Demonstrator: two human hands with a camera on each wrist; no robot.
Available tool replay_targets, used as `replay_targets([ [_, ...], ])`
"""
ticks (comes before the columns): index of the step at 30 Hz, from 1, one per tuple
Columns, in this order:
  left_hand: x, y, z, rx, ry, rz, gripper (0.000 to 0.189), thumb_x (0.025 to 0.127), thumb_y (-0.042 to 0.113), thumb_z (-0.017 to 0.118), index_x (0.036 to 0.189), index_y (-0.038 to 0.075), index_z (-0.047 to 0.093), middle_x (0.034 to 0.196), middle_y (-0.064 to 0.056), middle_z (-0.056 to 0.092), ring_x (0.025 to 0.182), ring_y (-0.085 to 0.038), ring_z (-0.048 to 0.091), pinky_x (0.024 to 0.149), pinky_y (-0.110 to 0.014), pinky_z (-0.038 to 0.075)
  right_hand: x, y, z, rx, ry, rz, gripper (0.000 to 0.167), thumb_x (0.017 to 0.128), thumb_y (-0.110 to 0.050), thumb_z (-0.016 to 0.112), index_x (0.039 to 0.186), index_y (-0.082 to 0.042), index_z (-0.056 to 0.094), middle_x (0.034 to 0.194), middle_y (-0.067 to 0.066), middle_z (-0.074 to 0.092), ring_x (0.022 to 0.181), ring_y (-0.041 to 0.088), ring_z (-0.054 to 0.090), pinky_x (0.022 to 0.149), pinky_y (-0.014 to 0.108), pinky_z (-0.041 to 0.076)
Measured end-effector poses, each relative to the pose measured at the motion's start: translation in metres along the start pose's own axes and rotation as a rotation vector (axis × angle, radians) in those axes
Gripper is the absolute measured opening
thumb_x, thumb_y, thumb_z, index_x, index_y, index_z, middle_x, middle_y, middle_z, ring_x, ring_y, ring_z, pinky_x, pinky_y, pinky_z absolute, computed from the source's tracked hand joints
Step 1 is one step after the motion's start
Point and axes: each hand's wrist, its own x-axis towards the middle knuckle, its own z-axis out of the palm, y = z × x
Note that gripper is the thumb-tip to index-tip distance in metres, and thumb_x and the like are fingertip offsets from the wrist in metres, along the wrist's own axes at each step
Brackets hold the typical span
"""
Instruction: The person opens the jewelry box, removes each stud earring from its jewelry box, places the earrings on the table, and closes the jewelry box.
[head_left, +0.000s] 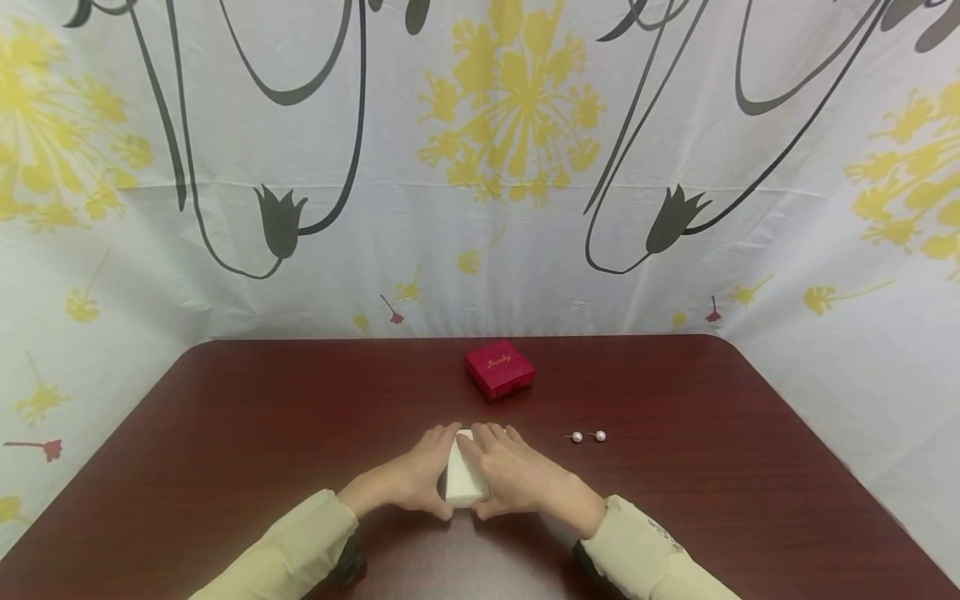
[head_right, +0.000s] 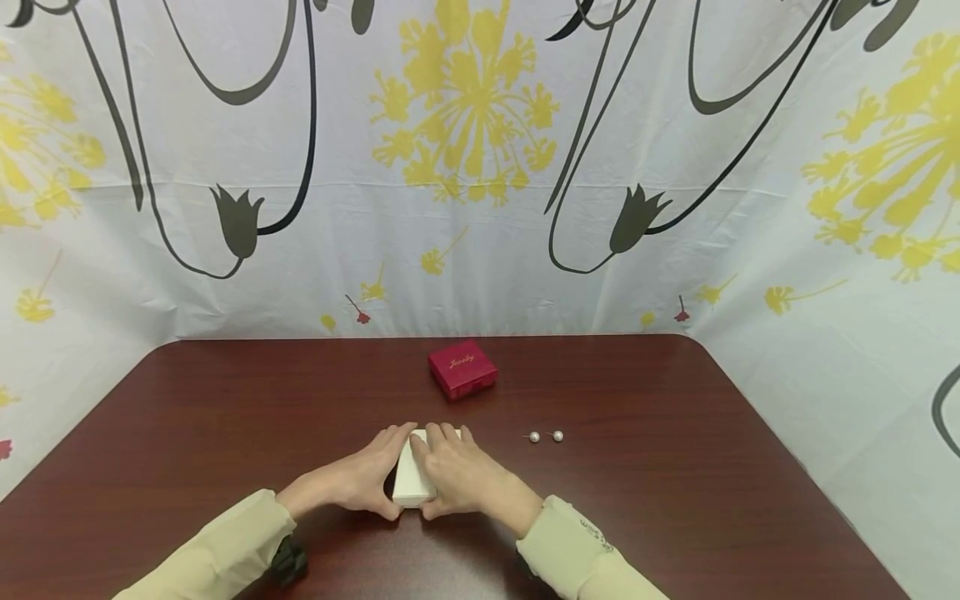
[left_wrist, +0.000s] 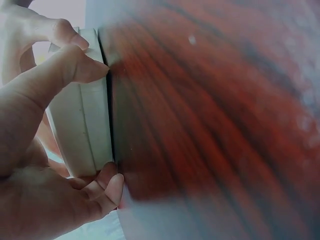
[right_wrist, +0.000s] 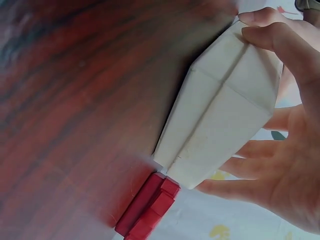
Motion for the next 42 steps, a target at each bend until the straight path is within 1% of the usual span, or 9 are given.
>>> replay_targets([
  [8, -0.0003, -0.0007, 0.0006, -0.019, 0.005, 0.008, 0.099, 0.051, 0.013, 0.077, 0.13, -0.01, 0.022, 0.119, -0.022, 0.038, 0.112, -0.031, 0.036, 0.093, -0.044, 0.034, -0.0003, 0.0025, -0.0008, 0.032, 0.003, -0.008, 0.077, 0.059, -0.041, 0.074, 0.12, -0.003, 0.047, 0.103, 0.008, 0.047, 0.089, 0.02, 0.048, 0.077, 0.037, 0.044],
  [13, -0.0014, -0.0015, 0.0006, -0.019, 0.023, 0.026, 0.095, 0.05, 0.013, 0.077, 0.127, -0.007, 0.025, 0.112, -0.015, 0.04, 0.106, -0.027, 0.038, 0.089, -0.041, 0.036, 0.0003, 0.0046, -0.001, 0.07, -0.006, -0.012, 0.074, 0.061, -0.041, 0.074, 0.119, -0.003, 0.047, 0.101, 0.007, 0.046, 0.087, 0.018, 0.046, 0.076, 0.034, 0.043],
  [21, -0.0011, -0.0012, 0.0004, -0.011, 0.03, 0.011, 0.095, 0.05, 0.013, 0.078, 0.127, -0.008, 0.026, 0.111, -0.013, 0.041, 0.104, -0.025, 0.039, 0.086, -0.039, 0.038, 0.0049, 0.0064, -0.0033, 0.173, -0.034, -0.02, 0.071, 0.068, -0.042, 0.069, 0.122, -0.004, 0.046, 0.111, 0.007, 0.047, 0.091, 0.016, 0.046, 0.08, 0.033, 0.041],
  [25, -0.0005, -0.0012, 0.0007, -0.011, 0.027, 0.006, 0.095, 0.05, 0.013, 0.078, 0.127, -0.008, 0.026, 0.114, -0.015, 0.04, 0.107, -0.029, 0.038, 0.088, -0.041, 0.037, 0.0065, 0.0064, -0.0039, 0.179, -0.048, -0.018, 0.066, 0.067, -0.04, 0.07, 0.119, -0.005, 0.047, 0.107, 0.006, 0.048, 0.089, 0.015, 0.045, 0.077, 0.03, 0.041],
  [29, -0.0001, -0.0014, 0.0007, -0.023, 0.021, -0.004, 0.097, 0.05, 0.013, 0.078, 0.128, -0.009, 0.025, 0.118, -0.018, 0.039, 0.111, -0.033, 0.037, 0.091, -0.044, 0.035, 0.0074, 0.0063, -0.0043, 0.179, -0.055, -0.013, 0.066, 0.067, -0.04, 0.07, 0.118, -0.005, 0.047, 0.106, 0.006, 0.048, 0.09, 0.016, 0.044, 0.073, 0.029, 0.042],
  [32, 0.0002, -0.0015, 0.0007, -0.031, 0.024, -0.007, 0.098, 0.049, 0.013, 0.079, 0.128, -0.009, 0.025, 0.118, -0.018, 0.039, 0.111, -0.033, 0.037, 0.091, -0.044, 0.035, 0.0076, 0.0062, -0.0046, 0.18, -0.055, -0.012, 0.067, 0.066, -0.04, 0.071, 0.118, -0.005, 0.047, 0.107, 0.006, 0.047, 0.092, 0.016, 0.044, 0.073, 0.029, 0.042],
  [38, -0.0004, -0.0003, 0.0003, -0.046, 0.037, -0.011, 0.096, 0.048, 0.012, 0.078, 0.127, -0.007, 0.026, 0.114, -0.015, 0.04, 0.106, -0.028, 0.039, 0.087, -0.041, 0.038, 0.0075, 0.0066, -0.0047, 0.189, -0.043, -0.018, 0.068, 0.066, -0.04, 0.071, 0.119, -0.005, 0.047, 0.108, 0.007, 0.047, 0.093, 0.017, 0.044, 0.073, 0.028, 0.042],
  [42, -0.0009, 0.0013, 0.0001, -0.056, 0.043, -0.025, 0.099, 0.048, 0.01, 0.078, 0.127, -0.011, 0.023, 0.116, -0.02, 0.04, 0.108, -0.032, 0.039, 0.088, -0.043, 0.037, 0.0071, 0.0071, -0.0044, 0.193, -0.035, -0.022, 0.07, 0.066, -0.039, 0.071, 0.121, -0.005, 0.047, 0.107, 0.006, 0.047, 0.092, 0.016, 0.044, 0.073, 0.027, 0.042],
])
